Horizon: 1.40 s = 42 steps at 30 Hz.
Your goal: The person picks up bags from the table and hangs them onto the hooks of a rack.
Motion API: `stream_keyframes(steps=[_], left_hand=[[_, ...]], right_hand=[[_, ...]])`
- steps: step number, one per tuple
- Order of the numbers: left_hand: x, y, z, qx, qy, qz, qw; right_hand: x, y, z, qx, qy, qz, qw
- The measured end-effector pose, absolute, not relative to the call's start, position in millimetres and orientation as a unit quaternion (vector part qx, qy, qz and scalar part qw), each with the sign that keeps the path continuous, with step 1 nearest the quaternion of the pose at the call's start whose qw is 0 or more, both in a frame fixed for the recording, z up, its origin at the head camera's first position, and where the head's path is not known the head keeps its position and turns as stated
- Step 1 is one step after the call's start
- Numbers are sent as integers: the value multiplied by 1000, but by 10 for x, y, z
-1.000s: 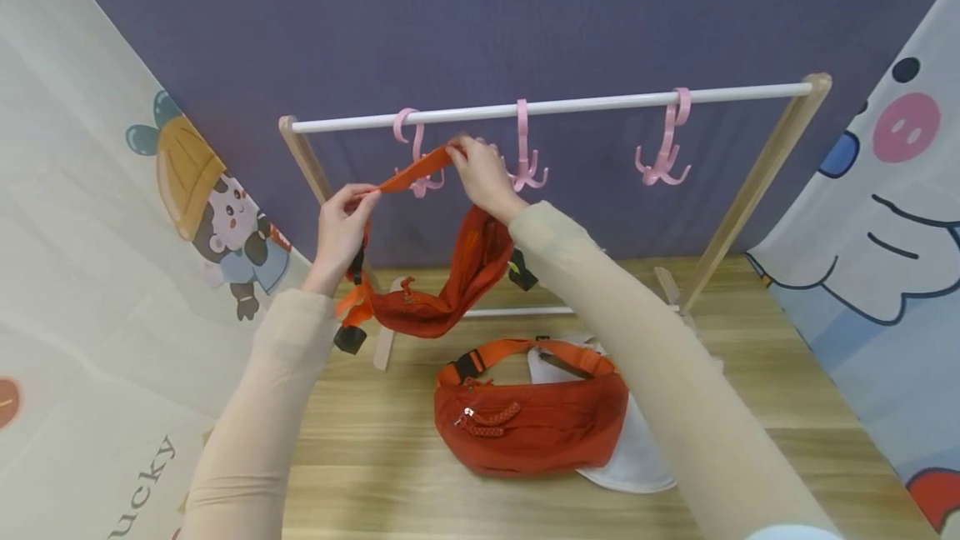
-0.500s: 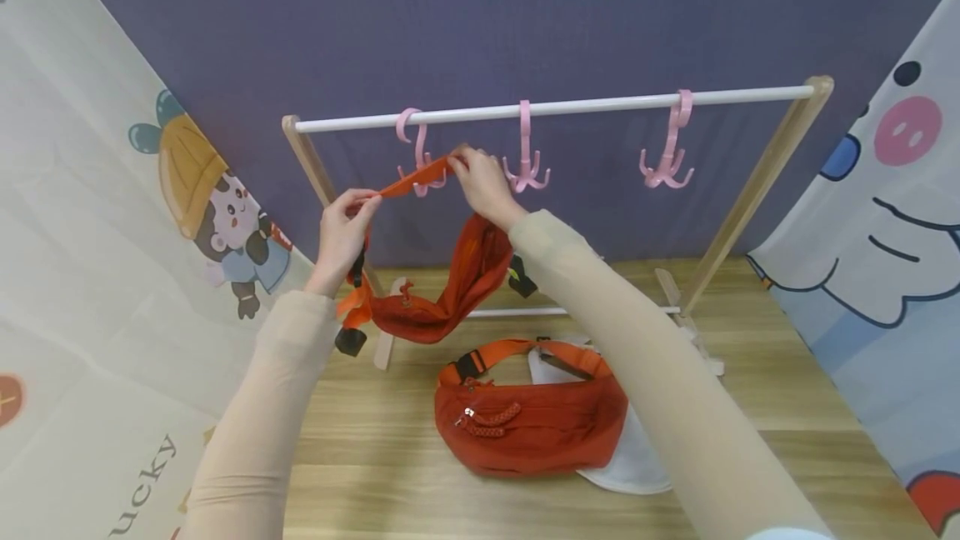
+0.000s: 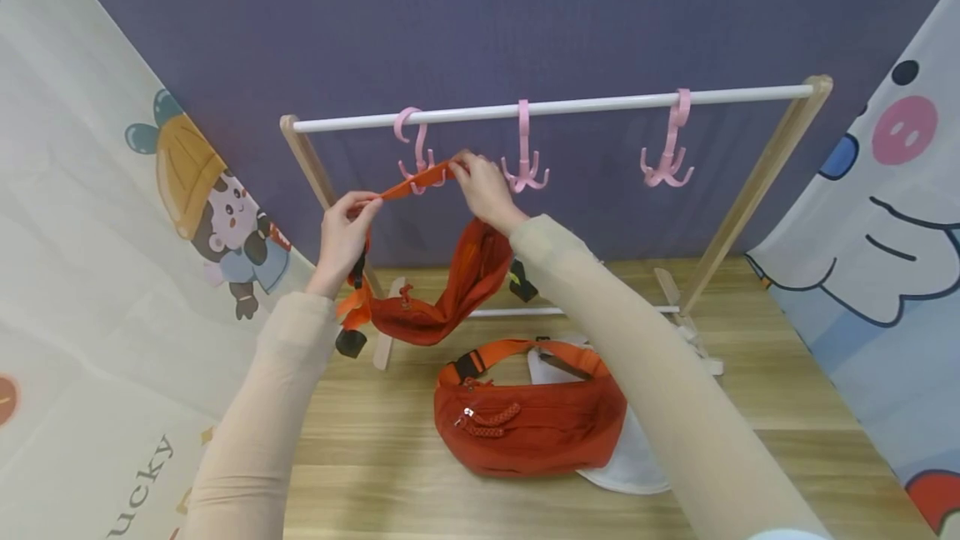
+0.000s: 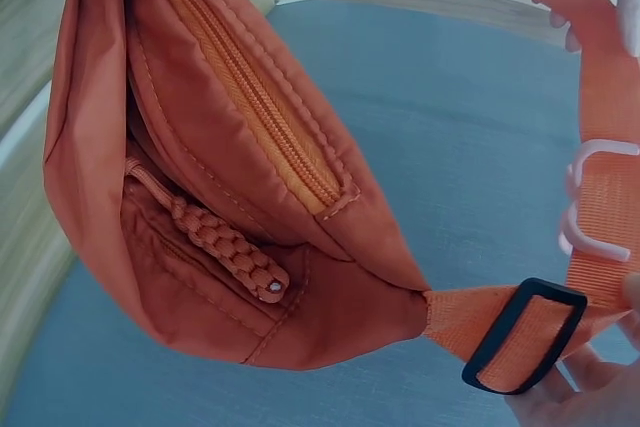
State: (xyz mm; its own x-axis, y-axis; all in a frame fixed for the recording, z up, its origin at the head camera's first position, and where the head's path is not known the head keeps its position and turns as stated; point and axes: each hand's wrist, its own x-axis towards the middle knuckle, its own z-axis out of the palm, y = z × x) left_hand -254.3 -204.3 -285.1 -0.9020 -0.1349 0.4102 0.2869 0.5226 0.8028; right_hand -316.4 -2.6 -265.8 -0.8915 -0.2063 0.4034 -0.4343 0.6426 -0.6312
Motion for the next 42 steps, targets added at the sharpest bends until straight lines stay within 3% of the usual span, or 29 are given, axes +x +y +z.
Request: stream_keyframes(steps=[42], left_hand=[[-2528,-1930,-2899,-75,-812,-537,215]], right_hand=[[-3034,-29,-2997,191,-863,446,140]])
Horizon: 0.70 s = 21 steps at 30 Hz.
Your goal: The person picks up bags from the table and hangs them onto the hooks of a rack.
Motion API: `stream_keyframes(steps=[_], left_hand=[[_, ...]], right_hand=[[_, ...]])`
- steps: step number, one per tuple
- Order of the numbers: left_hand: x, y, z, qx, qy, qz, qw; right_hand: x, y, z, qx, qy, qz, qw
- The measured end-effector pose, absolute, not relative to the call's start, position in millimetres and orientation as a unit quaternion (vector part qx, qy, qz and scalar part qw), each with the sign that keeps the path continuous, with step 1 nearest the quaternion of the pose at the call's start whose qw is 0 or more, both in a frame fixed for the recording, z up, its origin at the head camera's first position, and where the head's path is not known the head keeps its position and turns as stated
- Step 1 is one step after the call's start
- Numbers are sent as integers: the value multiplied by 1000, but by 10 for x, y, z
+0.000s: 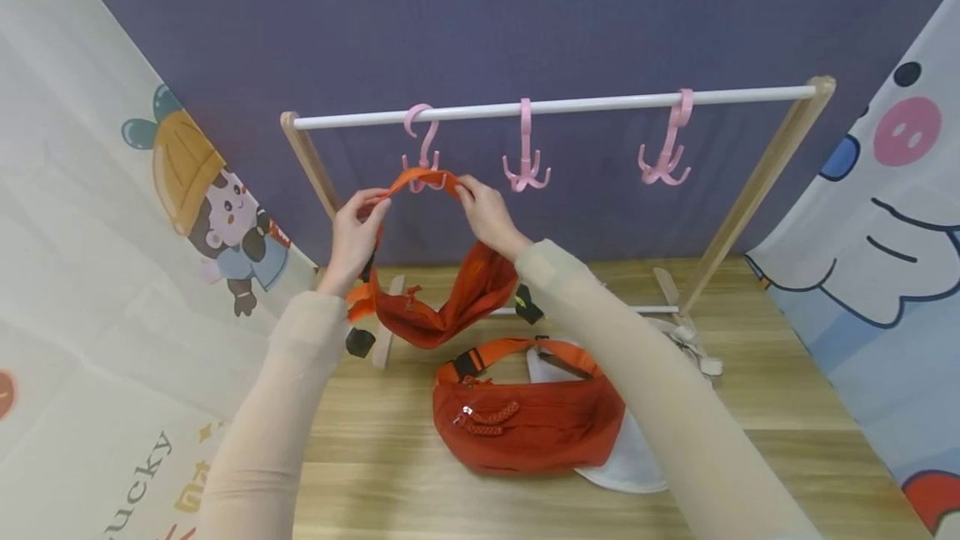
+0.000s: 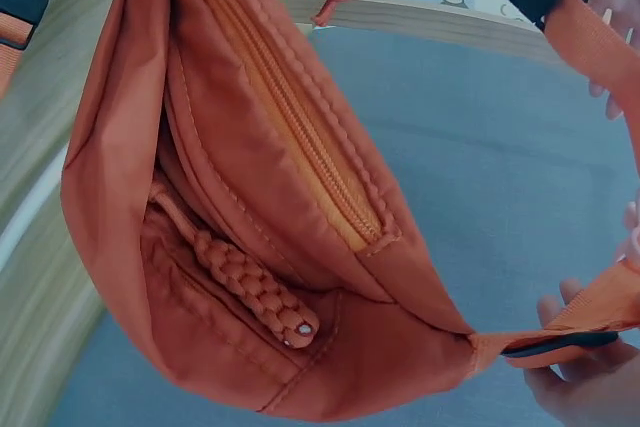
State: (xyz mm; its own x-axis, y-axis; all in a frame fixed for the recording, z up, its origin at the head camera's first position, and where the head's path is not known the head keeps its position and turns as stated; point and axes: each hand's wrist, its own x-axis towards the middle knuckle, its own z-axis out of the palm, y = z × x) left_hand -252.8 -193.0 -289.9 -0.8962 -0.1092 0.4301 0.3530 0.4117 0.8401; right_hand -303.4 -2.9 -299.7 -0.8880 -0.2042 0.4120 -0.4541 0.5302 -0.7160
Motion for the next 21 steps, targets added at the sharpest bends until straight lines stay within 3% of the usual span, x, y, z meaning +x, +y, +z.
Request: stream_keyframes(steps=[6,21], left_hand=[[-2412,-1829,-2808,-87,-813,-537,207],[-2645,-1877,-3107,-97,-816,-525,224]], right_hand=[[-3020,-9,-2999,194,-863,443,147],[-2981,25,-3054,201,-876,406,164]])
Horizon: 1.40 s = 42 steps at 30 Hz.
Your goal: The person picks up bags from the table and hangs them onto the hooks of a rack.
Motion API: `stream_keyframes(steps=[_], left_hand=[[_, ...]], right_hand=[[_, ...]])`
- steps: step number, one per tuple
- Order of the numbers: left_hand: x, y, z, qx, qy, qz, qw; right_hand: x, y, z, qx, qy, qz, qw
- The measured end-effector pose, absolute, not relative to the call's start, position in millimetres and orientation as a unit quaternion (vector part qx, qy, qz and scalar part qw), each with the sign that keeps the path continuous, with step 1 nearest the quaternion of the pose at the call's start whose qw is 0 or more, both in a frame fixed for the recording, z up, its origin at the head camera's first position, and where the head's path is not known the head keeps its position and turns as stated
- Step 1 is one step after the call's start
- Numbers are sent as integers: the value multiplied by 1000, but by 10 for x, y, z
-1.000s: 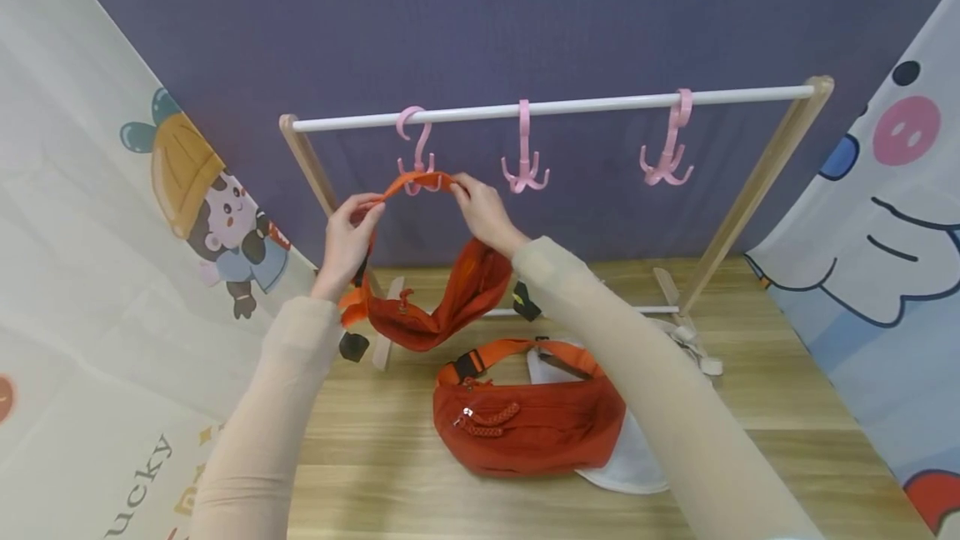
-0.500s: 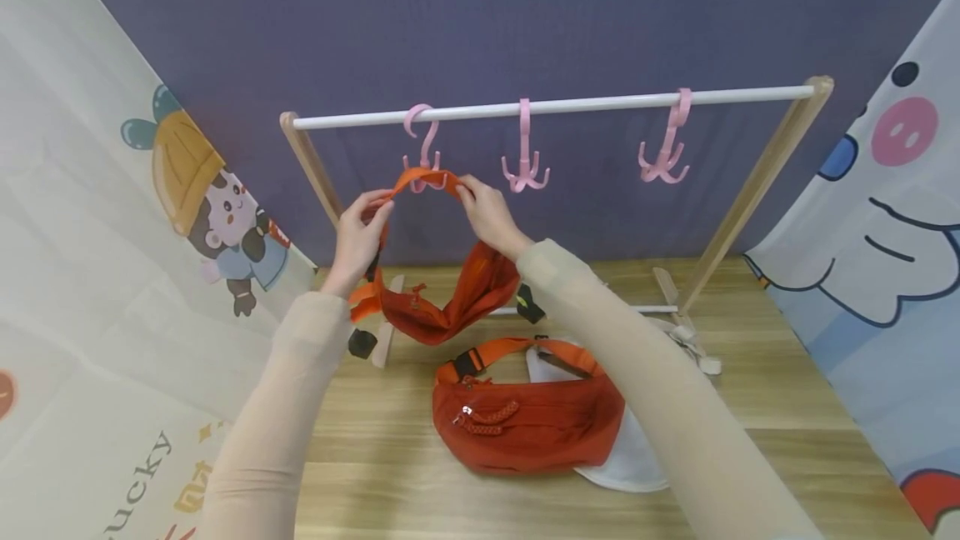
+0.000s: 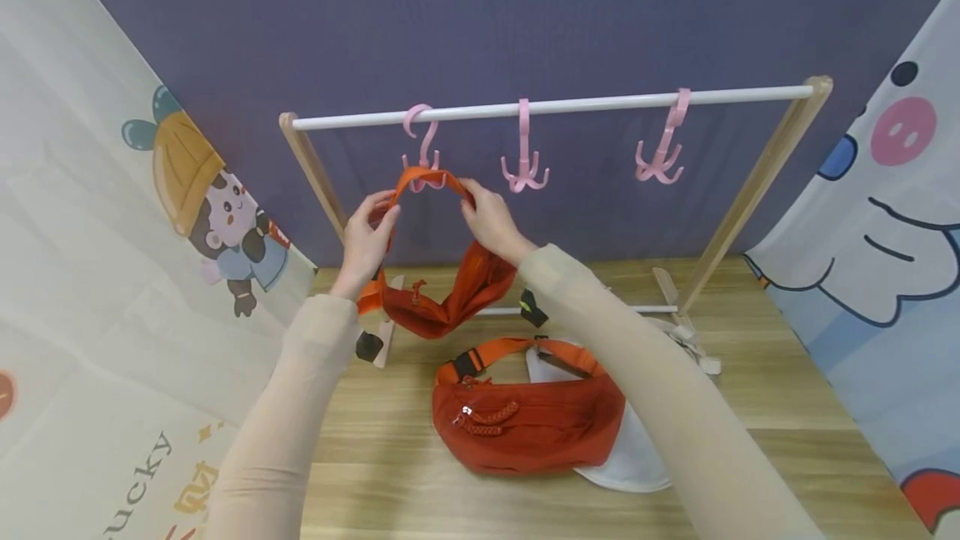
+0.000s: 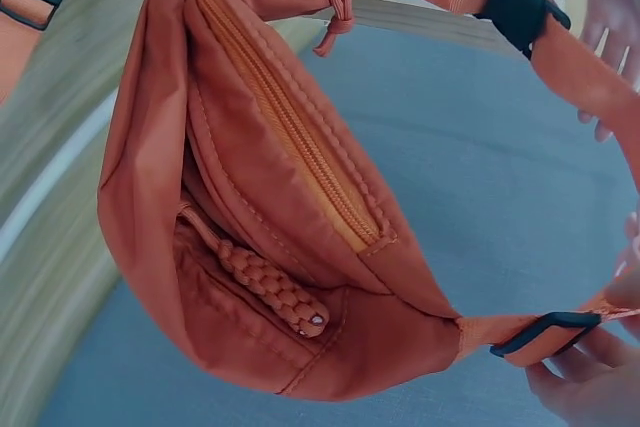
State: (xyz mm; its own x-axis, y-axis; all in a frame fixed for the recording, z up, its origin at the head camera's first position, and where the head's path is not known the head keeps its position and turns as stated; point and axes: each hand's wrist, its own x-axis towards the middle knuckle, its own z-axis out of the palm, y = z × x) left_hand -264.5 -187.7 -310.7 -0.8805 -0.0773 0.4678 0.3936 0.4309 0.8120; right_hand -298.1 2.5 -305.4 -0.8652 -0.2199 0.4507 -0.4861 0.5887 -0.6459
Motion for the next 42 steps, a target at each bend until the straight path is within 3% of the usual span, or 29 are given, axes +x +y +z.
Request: stream_keyframes(steps=[10,21,26,34,42], left_hand=[[-2652,-1804,-3156,-89,-804,-540,233],[-2667,-1732,-3243,-73,-806,-531,249],[-2629,-1697,-3302,-64,-820,-493,283],[-2521,-1540,-3355,-124,-796,-437,401],[-2394,-1387,-3488,-176,-783,-424,421]], right_hand=[[-2943,41,-3093,221,-883,385,153],[-2877,102,-3136,237,-865,395,198],[-2846,132,-3169,234,-862,399,205],[-2747,215,-3230,245,-858,396,216],[-2659,342,-3382,257,-857,403,191]])
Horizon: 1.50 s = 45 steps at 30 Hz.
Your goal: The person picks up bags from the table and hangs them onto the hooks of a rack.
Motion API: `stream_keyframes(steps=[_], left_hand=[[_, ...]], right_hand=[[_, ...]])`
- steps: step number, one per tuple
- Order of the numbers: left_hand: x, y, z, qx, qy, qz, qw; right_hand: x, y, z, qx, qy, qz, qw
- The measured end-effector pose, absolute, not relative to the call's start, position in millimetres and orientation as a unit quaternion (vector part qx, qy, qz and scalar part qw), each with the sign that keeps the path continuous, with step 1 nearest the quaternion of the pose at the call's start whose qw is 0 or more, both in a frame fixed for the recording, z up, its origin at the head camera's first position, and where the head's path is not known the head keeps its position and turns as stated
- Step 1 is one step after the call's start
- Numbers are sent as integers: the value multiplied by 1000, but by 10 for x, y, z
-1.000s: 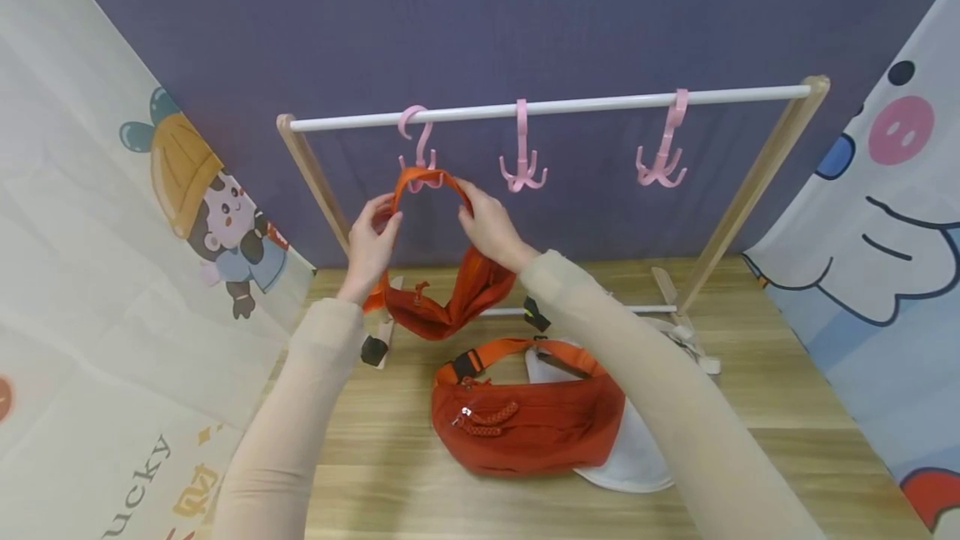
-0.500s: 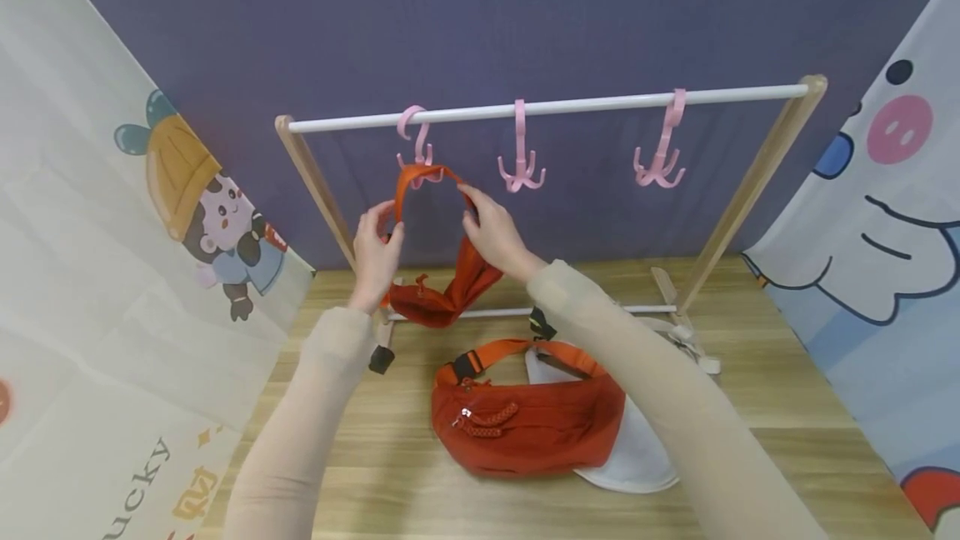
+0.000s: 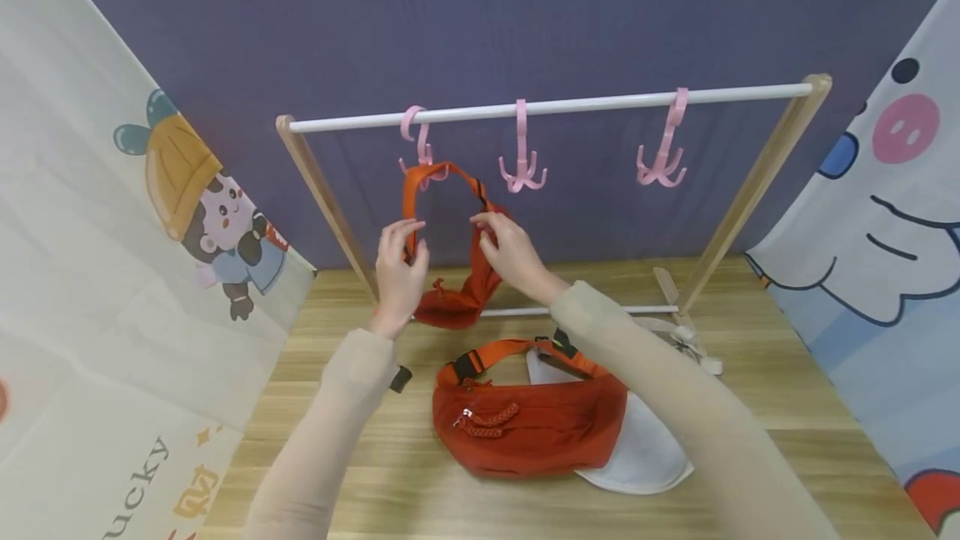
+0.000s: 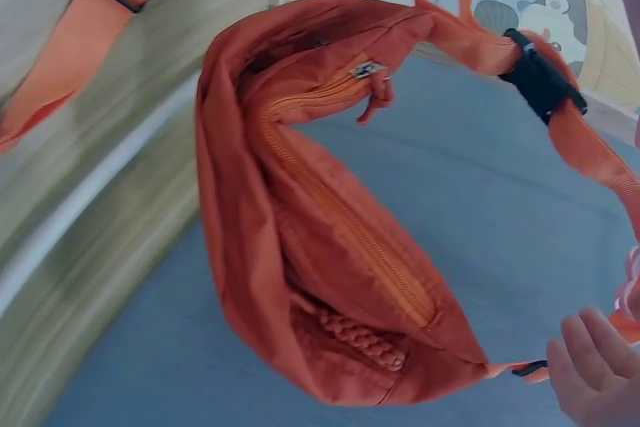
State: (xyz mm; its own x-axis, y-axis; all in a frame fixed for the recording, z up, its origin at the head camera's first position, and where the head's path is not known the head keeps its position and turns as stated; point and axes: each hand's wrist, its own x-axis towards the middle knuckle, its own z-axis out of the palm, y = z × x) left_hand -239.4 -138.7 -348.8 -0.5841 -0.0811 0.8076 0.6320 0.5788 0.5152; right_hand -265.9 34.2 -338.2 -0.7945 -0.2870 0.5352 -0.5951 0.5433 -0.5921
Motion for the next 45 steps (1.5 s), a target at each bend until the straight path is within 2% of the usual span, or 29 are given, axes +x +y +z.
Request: stream_keyframes(steps=[11,17,30,45], left_hand=[[-2255,-1239,-3736,-219,-779,-433,397],[-2213,-1156,-3880,-239,-778,-441,378],[-2185,-1058,-4241,-200,-837,-464,210],[-2116,-885,-4623,-182,-880,-429,90]], right_hand=[[-2526,538,-3671,254,-861,405,176],[-2485,658,-3807,247,-872,400,139],[-2424,948,-4070,235,-897,368,65],[-2385,1217,-4350,238,-913,330,-13]])
